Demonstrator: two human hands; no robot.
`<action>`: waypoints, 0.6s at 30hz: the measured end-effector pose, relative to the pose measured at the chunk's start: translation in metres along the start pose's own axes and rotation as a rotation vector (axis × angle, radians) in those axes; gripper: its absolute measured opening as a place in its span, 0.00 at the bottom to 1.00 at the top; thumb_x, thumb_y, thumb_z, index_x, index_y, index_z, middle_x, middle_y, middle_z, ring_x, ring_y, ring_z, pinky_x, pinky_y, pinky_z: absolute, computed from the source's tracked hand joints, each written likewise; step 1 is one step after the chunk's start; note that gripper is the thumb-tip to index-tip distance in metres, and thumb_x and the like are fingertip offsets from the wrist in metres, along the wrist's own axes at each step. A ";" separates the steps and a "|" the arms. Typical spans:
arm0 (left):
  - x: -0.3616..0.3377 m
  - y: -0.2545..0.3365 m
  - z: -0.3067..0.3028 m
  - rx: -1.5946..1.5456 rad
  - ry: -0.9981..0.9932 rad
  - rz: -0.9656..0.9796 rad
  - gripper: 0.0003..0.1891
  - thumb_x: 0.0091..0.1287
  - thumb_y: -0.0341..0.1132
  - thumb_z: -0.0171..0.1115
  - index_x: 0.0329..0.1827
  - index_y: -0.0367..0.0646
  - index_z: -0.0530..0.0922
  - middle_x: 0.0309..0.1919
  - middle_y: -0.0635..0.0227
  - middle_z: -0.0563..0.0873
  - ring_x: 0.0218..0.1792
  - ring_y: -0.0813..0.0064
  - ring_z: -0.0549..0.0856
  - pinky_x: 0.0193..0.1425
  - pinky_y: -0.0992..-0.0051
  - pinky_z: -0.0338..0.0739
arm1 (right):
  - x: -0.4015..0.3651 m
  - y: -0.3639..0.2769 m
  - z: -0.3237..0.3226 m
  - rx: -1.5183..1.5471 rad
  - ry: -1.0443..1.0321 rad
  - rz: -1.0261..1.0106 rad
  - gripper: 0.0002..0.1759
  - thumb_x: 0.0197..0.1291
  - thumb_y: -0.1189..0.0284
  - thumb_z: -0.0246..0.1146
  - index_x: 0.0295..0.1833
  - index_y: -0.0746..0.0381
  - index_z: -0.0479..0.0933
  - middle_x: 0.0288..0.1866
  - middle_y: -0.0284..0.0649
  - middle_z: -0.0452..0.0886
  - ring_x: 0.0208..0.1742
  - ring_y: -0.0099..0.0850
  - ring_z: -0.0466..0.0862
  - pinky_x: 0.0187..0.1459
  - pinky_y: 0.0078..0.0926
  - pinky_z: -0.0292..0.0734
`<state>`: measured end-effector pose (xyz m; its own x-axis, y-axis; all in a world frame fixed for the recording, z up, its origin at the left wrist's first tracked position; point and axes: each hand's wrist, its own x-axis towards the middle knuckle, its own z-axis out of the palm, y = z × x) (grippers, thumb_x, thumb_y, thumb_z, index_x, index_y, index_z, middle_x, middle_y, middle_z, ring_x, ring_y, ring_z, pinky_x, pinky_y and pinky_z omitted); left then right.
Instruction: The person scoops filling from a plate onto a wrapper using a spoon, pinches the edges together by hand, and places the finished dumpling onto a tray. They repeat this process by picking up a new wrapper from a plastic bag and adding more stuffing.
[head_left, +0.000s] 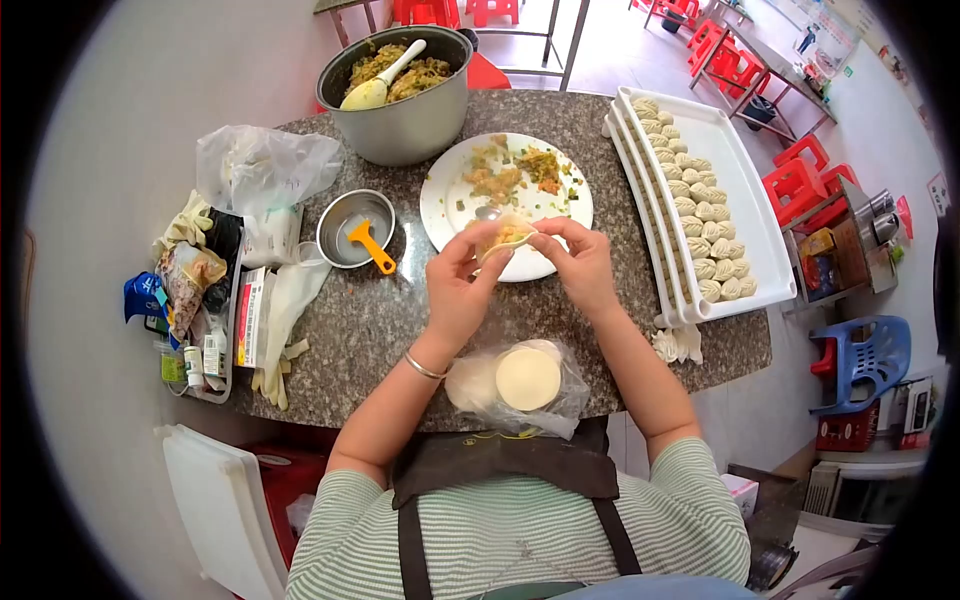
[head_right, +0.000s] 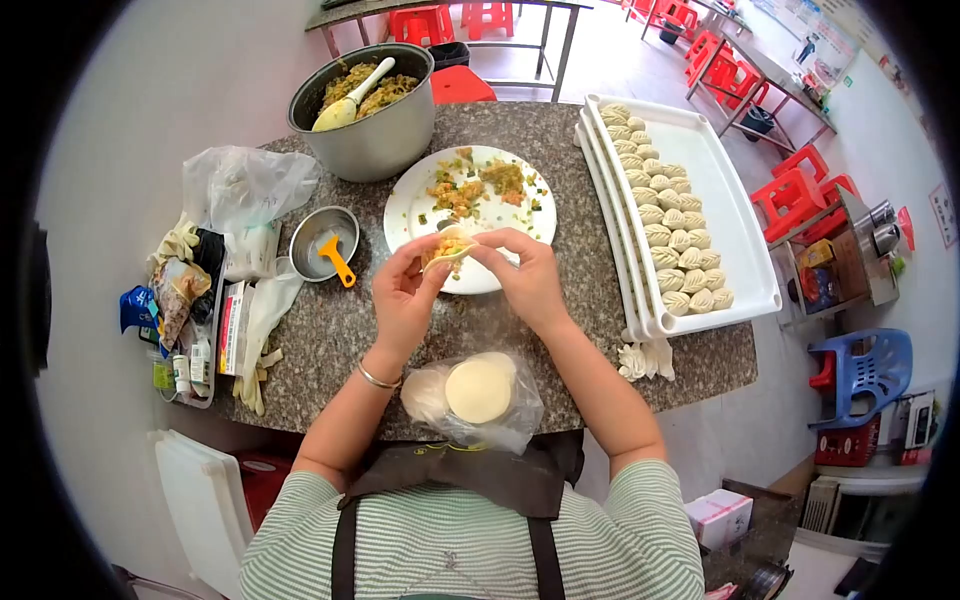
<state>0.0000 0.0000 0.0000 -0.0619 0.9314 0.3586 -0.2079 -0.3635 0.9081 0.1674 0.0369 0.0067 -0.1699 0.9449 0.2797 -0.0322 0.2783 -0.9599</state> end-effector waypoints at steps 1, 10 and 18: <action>-0.001 -0.002 -0.001 0.023 0.004 0.031 0.18 0.66 0.24 0.63 0.60 0.35 0.76 0.57 0.56 0.81 0.53 0.72 0.83 0.55 0.78 0.80 | 0.000 -0.002 0.001 -0.017 -0.002 0.001 0.10 0.60 0.71 0.67 0.44 0.66 0.83 0.40 0.37 0.86 0.43 0.23 0.82 0.49 0.22 0.74; -0.006 -0.012 -0.006 -0.022 0.060 0.076 0.10 0.66 0.23 0.63 0.49 0.32 0.82 0.54 0.55 0.83 0.50 0.73 0.84 0.52 0.77 0.81 | 0.005 0.000 0.008 -0.003 -0.044 0.086 0.06 0.60 0.74 0.66 0.40 0.66 0.82 0.37 0.36 0.85 0.40 0.22 0.81 0.47 0.22 0.74; -0.003 -0.010 -0.012 0.037 0.088 -0.012 0.08 0.64 0.24 0.66 0.46 0.32 0.84 0.53 0.54 0.83 0.46 0.77 0.84 0.48 0.79 0.81 | -0.001 -0.004 0.014 -0.217 -0.011 -0.065 0.05 0.59 0.75 0.65 0.38 0.66 0.82 0.35 0.38 0.84 0.40 0.27 0.82 0.48 0.25 0.74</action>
<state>-0.0093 0.0010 -0.0127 -0.1453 0.9332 0.3286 -0.1731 -0.3510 0.9202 0.1538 0.0326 0.0105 -0.1849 0.9222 0.3397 0.1692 0.3704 -0.9133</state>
